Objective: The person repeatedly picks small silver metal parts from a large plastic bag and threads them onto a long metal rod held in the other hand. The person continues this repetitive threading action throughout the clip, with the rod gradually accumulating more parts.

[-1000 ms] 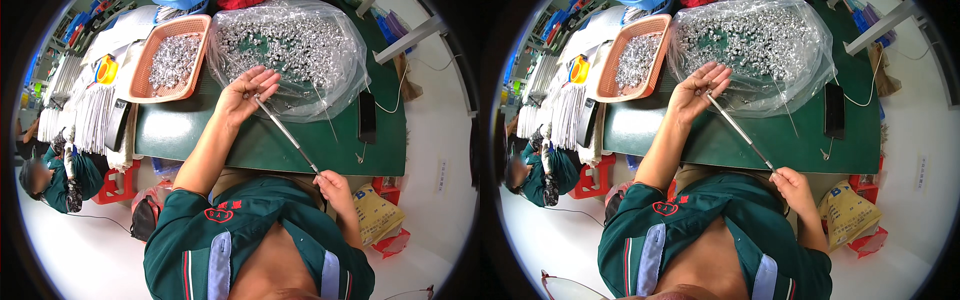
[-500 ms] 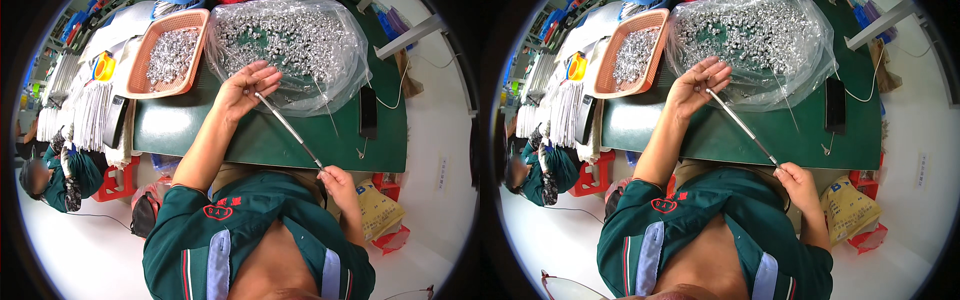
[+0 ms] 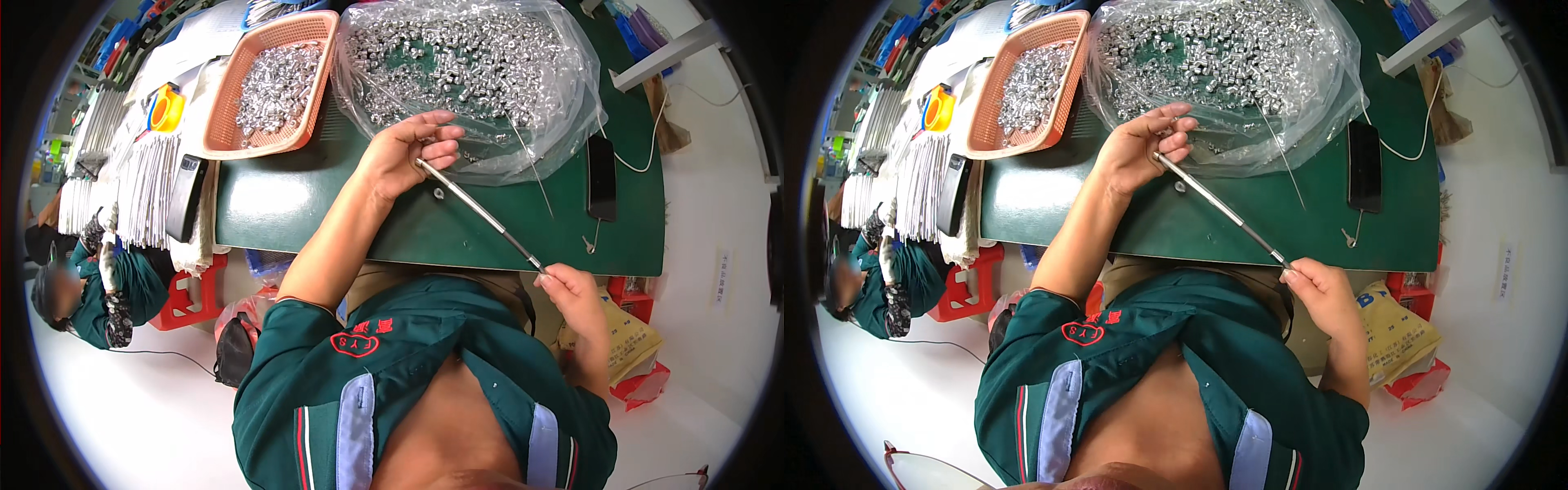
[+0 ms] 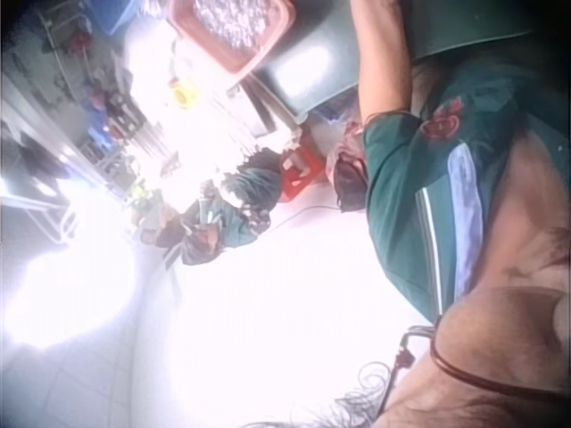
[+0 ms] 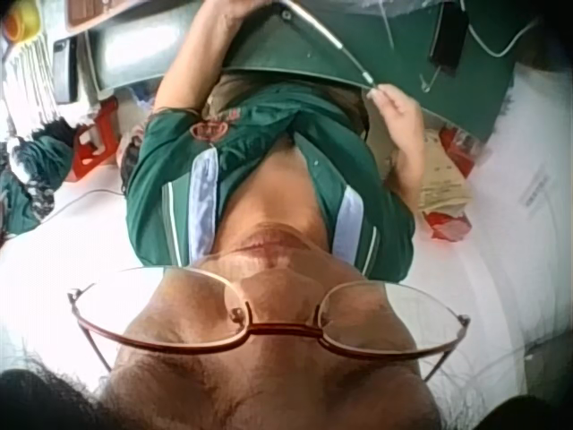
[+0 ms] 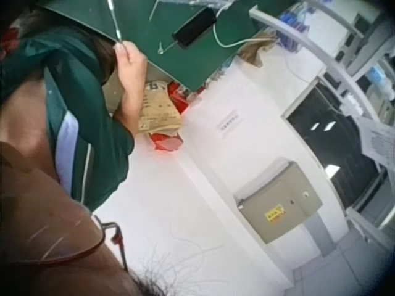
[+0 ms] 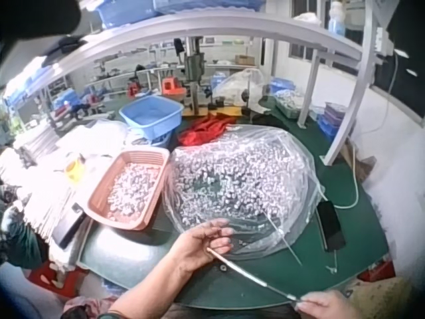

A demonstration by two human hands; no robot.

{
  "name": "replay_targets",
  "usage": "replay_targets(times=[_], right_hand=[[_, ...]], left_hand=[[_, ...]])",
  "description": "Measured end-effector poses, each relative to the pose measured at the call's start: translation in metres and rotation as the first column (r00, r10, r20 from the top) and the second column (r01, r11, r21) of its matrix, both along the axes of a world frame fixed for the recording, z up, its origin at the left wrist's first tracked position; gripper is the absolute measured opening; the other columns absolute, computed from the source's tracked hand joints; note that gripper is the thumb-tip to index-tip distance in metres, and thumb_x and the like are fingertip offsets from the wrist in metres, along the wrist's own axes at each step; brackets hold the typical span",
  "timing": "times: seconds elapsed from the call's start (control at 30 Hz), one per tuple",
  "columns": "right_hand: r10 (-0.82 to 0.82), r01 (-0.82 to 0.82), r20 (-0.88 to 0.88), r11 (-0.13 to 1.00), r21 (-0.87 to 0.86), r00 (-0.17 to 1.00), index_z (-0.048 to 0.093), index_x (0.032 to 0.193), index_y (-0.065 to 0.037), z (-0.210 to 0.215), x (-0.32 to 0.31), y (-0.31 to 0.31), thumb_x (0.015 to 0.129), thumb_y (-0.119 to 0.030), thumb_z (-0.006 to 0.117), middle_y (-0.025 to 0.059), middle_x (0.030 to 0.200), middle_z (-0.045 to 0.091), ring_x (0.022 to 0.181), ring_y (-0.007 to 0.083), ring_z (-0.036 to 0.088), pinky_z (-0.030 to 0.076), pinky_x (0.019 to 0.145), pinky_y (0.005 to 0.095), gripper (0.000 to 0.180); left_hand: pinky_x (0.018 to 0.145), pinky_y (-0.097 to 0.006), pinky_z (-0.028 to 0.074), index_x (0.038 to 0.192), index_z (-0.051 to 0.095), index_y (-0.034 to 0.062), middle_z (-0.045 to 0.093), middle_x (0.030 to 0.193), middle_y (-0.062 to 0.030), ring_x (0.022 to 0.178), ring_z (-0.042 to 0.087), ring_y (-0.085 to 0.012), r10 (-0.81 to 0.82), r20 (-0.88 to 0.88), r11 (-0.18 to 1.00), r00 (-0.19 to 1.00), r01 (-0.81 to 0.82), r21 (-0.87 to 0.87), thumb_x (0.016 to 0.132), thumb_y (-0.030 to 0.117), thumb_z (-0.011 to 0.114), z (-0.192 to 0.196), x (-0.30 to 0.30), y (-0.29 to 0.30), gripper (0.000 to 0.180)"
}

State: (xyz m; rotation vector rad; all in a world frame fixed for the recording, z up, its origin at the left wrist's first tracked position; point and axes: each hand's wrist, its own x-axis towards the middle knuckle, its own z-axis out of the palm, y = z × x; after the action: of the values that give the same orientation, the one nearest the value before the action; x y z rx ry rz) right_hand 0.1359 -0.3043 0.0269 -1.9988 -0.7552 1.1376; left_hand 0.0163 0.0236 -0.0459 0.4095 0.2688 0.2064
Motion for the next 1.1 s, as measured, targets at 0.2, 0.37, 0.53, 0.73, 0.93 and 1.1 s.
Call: replay_targets(times=[0.2,0.37,0.53,0.73,0.93,1.1], right_hand=[[-0.102,0.107,-0.19,0.994,0.017,0.976,0.063,0.085,-0.001,-0.014,-0.012,0.009,0.091,-0.015,0.054,-0.0064,0.06,0.043,0.055,0.0029,0.037,0.03,0.05,0.0198,0.018],[-0.113,0.134,-0.296,0.99,0.051,0.948,0.061,0.085,-0.001,-0.02,-0.013,0.009,0.092,-0.015,0.053,-0.0075,0.059,0.04,0.051,0.0014,0.033,0.026,0.046,0.0185,0.017],[-0.123,0.213,-0.482,0.967,0.137,0.868,0.058,0.087,0.0,-0.033,-0.018,0.012,0.094,-0.015,0.051,-0.0088,0.058,0.035,0.048,-0.0003,0.028,0.02,0.042,0.0173,0.018],[-0.147,0.261,-0.508,0.952,0.16,0.849,0.058,0.087,0.0,-0.033,-0.025,0.015,0.094,-0.015,0.05,-0.009,0.058,0.034,0.048,-0.0003,0.027,0.021,0.042,0.0173,0.018],[-0.153,0.265,-0.468,0.947,0.184,0.87,0.056,0.087,0.0,-0.031,-0.028,0.021,0.094,-0.015,0.05,-0.0089,0.058,0.033,0.046,-0.0006,0.026,0.02,0.041,0.017,0.018],[-0.184,0.296,-0.479,0.94,0.17,0.858,0.057,0.087,0.0,-0.027,-0.034,0.027,0.094,-0.014,0.05,-0.0082,0.058,0.034,0.048,0.0002,0.029,0.024,0.042,0.0172,0.018]], left_hand=[[0.092,-0.042,0.049,0.121,0.045,-0.0018,0.06,0.106,-0.0182,0.096,0.062,-0.0288,0.074,-0.003,0.993,0.997,-0.074,0.095,0.092,0.007,0.044,0.004,0.004,-0.001,0.03],[0.097,-0.046,0.046,0.117,0.049,-0.0026,0.059,0.107,-0.0182,0.106,0.058,-0.0315,0.151,0.079,0.988,0.985,-0.148,-0.045,0.094,0.009,0.045,0.002,0.002,0.001,0.026],[0.1,-0.049,0.042,0.115,0.05,-0.0056,0.057,0.111,-0.0208,0.111,0.053,-0.0365,0.133,0.178,0.962,0.975,-0.084,-0.259,0.094,0.011,0.046,0.001,0.009,-0.005,0.027],[0.102,-0.05,0.04,0.104,0.053,-0.0069,0.054,0.114,-0.0228,0.114,0.049,-0.0381,0.125,0.101,0.97,0.987,-0.101,-0.22,0.094,0.017,0.047,0.002,0.006,-0.008,0.027],[0.091,-0.045,0.051,0.095,0.055,-0.0038,0.059,0.099,-0.0197,0.098,0.06,-0.0333,0.23,0.092,0.97,0.969,-0.236,0.059,0.095,0.023,0.05,0.001,0.007,-0.013,0.028],[0.09,-0.046,0.051,0.097,0.056,-0.0032,0.06,0.096,-0.0164,0.097,0.06,-0.0319,0.204,0.023,0.969,0.979,-0.206,0.137,0.094,0.027,0.05,0.003,0.009,-0.021,0.031]])
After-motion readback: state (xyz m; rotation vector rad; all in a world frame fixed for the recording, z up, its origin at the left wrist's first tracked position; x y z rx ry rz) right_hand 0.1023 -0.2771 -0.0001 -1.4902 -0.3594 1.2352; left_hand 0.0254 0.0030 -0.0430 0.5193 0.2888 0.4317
